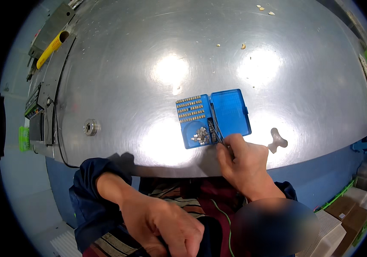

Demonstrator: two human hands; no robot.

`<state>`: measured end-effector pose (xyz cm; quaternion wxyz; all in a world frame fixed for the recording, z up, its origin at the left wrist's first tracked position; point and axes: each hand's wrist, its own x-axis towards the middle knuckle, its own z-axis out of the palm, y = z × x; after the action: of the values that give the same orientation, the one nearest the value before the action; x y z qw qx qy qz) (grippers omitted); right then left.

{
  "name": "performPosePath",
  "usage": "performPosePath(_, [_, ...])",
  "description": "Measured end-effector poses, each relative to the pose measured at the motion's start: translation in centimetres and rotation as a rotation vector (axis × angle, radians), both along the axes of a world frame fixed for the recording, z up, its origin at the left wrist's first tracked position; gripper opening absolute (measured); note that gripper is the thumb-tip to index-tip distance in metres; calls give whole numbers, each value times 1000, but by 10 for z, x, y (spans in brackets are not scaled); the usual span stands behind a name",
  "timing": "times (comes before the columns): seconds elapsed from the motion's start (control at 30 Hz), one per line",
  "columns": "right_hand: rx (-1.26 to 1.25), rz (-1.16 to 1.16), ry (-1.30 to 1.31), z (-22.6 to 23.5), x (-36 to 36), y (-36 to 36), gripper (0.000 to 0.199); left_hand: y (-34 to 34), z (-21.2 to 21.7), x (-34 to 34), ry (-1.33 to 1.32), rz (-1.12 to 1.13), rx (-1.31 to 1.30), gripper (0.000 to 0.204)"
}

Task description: The person holds a small cylindrical metal component and uses a pair of tweezers to pick up tiny metal pieces from a blue case. They carefully insert these pieces into the component, manipulating them with the tweezers and their fingers. The person works at a stainless steel table in a room with green baskets containing white slices in the background.

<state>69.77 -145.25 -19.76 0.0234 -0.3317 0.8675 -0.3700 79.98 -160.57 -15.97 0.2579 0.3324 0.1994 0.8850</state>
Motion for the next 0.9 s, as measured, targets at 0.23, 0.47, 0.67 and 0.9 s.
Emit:
performPosePath(0.23, [-23,-13,-48,-3,6,-3,14,8,10,7,7,-24,-53,20])
performPosePath(0.47, [-31,-19,-100,-2,7,-10,15,3,12,3,26,-46,-74,21])
performPosePath(0.67, [-29,-15,-69,-2,7,-19,14,18,-1,-2,115,-135,175,19])
performPosePath(0.9, [-22,26,-35,3,4,-19,15,7,11,-3,69,-36,28,18])
